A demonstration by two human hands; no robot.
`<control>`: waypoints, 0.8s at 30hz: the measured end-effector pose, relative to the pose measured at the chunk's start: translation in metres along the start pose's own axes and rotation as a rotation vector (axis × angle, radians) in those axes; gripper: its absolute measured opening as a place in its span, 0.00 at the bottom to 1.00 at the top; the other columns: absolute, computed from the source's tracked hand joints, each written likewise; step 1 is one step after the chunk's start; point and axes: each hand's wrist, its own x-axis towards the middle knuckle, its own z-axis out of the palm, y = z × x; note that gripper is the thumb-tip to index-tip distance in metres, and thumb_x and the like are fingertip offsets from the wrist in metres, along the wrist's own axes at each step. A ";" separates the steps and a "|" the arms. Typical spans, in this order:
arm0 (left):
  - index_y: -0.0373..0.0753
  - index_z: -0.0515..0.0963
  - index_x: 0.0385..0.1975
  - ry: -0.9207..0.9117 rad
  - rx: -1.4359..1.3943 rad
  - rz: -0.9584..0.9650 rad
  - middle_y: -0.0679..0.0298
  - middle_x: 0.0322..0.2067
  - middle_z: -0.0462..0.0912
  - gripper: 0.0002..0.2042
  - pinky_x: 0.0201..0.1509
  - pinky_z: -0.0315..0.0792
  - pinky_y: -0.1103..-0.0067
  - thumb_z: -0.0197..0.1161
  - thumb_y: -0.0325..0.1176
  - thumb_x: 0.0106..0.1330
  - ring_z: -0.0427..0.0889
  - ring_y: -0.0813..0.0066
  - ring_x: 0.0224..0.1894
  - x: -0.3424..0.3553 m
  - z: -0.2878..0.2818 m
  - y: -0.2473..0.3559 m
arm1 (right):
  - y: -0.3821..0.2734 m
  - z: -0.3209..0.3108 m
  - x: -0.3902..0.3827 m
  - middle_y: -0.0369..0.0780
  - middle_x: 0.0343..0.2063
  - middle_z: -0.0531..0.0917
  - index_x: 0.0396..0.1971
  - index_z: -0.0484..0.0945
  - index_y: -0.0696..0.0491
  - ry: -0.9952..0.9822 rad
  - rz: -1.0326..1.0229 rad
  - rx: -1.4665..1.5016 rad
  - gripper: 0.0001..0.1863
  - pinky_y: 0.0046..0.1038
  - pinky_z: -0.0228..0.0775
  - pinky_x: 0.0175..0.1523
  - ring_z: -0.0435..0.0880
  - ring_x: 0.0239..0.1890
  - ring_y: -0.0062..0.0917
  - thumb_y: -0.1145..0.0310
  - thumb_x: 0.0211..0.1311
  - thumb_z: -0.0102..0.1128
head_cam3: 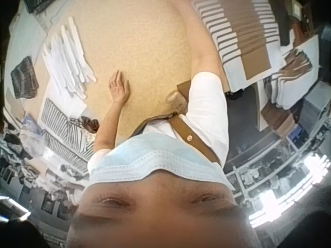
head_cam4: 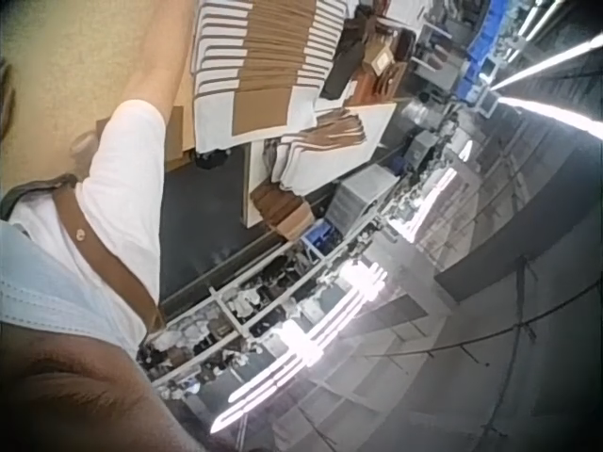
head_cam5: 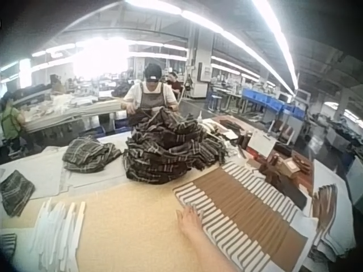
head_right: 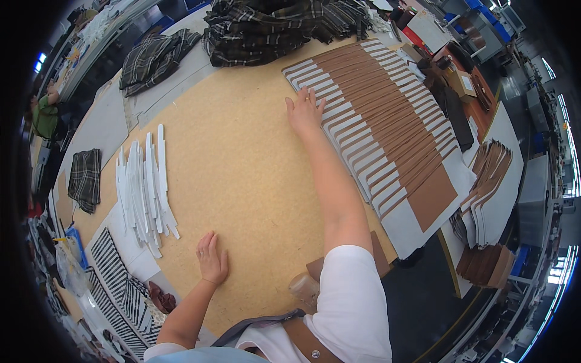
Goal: Applying glue to the edges of leather and paper panels and sticking them together.
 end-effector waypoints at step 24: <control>0.33 0.60 0.56 -0.001 0.006 -0.014 0.53 0.58 0.61 0.27 0.66 0.47 0.62 0.55 0.35 0.56 0.57 0.56 0.62 -0.002 0.001 -0.003 | -0.018 -0.004 -0.001 0.45 0.42 0.75 0.42 0.72 0.55 0.300 -0.233 0.149 0.14 0.43 0.59 0.56 0.70 0.51 0.40 0.67 0.56 0.55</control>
